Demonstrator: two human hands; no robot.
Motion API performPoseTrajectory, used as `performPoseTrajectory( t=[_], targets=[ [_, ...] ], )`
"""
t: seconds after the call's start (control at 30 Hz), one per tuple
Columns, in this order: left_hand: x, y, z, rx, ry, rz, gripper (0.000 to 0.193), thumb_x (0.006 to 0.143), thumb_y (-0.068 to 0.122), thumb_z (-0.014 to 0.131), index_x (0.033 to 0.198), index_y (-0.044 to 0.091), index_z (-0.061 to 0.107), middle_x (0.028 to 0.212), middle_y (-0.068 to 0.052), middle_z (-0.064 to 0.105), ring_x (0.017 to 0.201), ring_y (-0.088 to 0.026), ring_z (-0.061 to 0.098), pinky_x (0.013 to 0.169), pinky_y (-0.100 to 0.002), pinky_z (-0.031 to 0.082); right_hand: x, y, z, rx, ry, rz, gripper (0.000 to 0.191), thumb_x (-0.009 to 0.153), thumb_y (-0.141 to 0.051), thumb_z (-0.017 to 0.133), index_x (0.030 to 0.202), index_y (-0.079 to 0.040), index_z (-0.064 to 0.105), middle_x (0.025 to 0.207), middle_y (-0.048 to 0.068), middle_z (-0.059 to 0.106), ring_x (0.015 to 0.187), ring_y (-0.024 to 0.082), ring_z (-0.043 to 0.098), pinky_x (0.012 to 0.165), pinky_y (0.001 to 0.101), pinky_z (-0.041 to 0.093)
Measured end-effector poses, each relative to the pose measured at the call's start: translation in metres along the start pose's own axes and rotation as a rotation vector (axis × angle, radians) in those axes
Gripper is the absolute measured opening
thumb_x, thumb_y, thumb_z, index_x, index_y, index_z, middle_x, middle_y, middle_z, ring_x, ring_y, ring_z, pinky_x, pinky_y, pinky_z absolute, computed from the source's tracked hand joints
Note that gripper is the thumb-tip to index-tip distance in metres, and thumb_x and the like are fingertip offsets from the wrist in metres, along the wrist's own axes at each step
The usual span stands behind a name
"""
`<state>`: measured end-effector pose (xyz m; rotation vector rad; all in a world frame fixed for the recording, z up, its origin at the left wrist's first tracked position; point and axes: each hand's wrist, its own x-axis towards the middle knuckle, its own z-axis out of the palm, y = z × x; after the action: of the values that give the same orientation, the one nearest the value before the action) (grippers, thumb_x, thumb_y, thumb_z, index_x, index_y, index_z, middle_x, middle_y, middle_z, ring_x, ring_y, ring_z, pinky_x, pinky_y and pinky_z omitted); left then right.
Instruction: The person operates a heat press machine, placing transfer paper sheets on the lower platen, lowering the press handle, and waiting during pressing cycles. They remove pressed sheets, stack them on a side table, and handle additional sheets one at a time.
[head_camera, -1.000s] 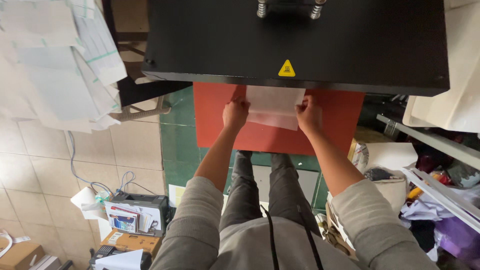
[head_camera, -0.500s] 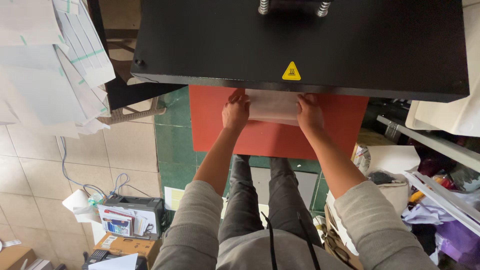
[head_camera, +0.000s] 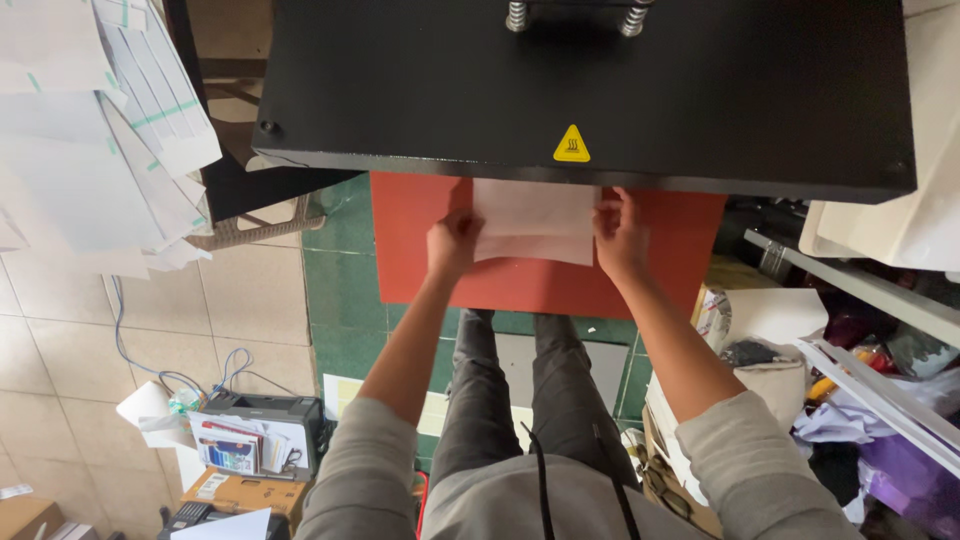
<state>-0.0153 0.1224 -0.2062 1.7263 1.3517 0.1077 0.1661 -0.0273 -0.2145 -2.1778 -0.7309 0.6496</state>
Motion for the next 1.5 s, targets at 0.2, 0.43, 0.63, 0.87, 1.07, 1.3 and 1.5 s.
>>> performPoseTrajectory(
  t=[0.2, 0.43, 0.63, 0.87, 1.07, 1.3, 1.5],
  targets=[
    [-0.030, -0.032, -0.049, -0.620, -0.136, -0.188, 0.020, 0.092, 0.009, 0.073, 0.107, -0.005, 0.074, 0.080, -0.003, 0.071, 0.067, -0.009, 0.062, 0.059, -0.027, 0.053, 0.020, -0.005, -0.012, -0.234, 0.014, -0.027, 0.028, 0.099, -0.021, 0.072, 0.121, -0.005, 0.067, 0.099, 0.014, 0.074, 0.086, 0.033, 0.071, 0.071, 0.0443, 0.055],
    [-0.028, -0.043, -0.072, -0.665, -0.104, -0.236, 0.022, 0.089, 0.014, 0.080, 0.104, -0.002, 0.076, 0.084, -0.002, 0.073, 0.070, -0.009, 0.064, 0.063, -0.026, 0.055, 0.060, 0.006, -0.003, -0.357, -0.142, 0.052, 0.018, 0.108, -0.020, 0.064, 0.103, -0.003, 0.066, 0.092, 0.014, 0.071, 0.082, 0.035, 0.072, 0.074, 0.0458, 0.058],
    [-0.004, -0.022, -0.035, -0.536, -0.140, -0.185, 0.017, 0.089, 0.009, 0.077, 0.102, -0.002, 0.077, 0.083, -0.005, 0.072, 0.069, -0.011, 0.065, 0.063, -0.029, 0.055, -0.012, 0.060, -0.073, -0.311, 0.110, 0.185, 0.030, 0.099, -0.029, 0.068, 0.118, -0.006, 0.070, 0.099, 0.021, 0.074, 0.091, 0.040, 0.072, 0.078, 0.0488, 0.056],
    [0.030, 0.003, 0.024, 0.060, -0.026, -0.064, 0.024, 0.087, 0.022, 0.069, 0.100, 0.005, 0.079, 0.086, -0.016, 0.077, 0.078, -0.031, 0.075, 0.071, -0.042, 0.058, -0.084, 0.152, -0.220, 0.036, 0.476, 0.194, 0.011, 0.100, -0.006, 0.080, 0.102, -0.002, 0.069, 0.088, 0.004, 0.070, 0.083, 0.012, 0.066, 0.076, 0.0257, 0.054],
    [0.028, 0.013, 0.028, 0.206, 0.122, -0.136, 0.033, 0.090, 0.038, 0.064, 0.102, 0.009, 0.076, 0.089, -0.020, 0.075, 0.083, -0.043, 0.072, 0.071, -0.052, 0.056, -0.095, 0.176, -0.342, -0.189, 0.485, 0.177, 0.010, 0.099, 0.001, 0.071, 0.104, -0.002, 0.062, 0.098, 0.006, 0.070, 0.084, 0.012, 0.066, 0.078, 0.0270, 0.053],
    [-0.016, 0.016, 0.033, 0.433, 0.152, 0.097, 0.036, 0.093, 0.039, 0.070, 0.113, 0.008, 0.066, 0.105, -0.019, 0.069, 0.084, -0.043, 0.068, 0.067, -0.055, 0.055, -0.035, 0.178, -0.464, 0.380, 0.775, 0.094, 0.021, 0.097, 0.012, 0.069, 0.110, -0.003, 0.062, 0.102, 0.009, 0.069, 0.079, 0.017, 0.061, 0.068, 0.0315, 0.050],
    [-0.043, 0.029, 0.036, 0.438, 0.063, 0.035, 0.025, 0.092, 0.034, 0.068, 0.107, 0.014, 0.069, 0.109, -0.014, 0.069, 0.090, -0.041, 0.069, 0.074, -0.054, 0.055, 0.006, 0.172, -0.510, 0.878, 0.932, 0.204, 0.013, 0.109, -0.002, 0.062, 0.103, -0.012, 0.059, 0.091, 0.001, 0.062, 0.070, 0.014, 0.056, 0.059, 0.0276, 0.041]
  ],
)
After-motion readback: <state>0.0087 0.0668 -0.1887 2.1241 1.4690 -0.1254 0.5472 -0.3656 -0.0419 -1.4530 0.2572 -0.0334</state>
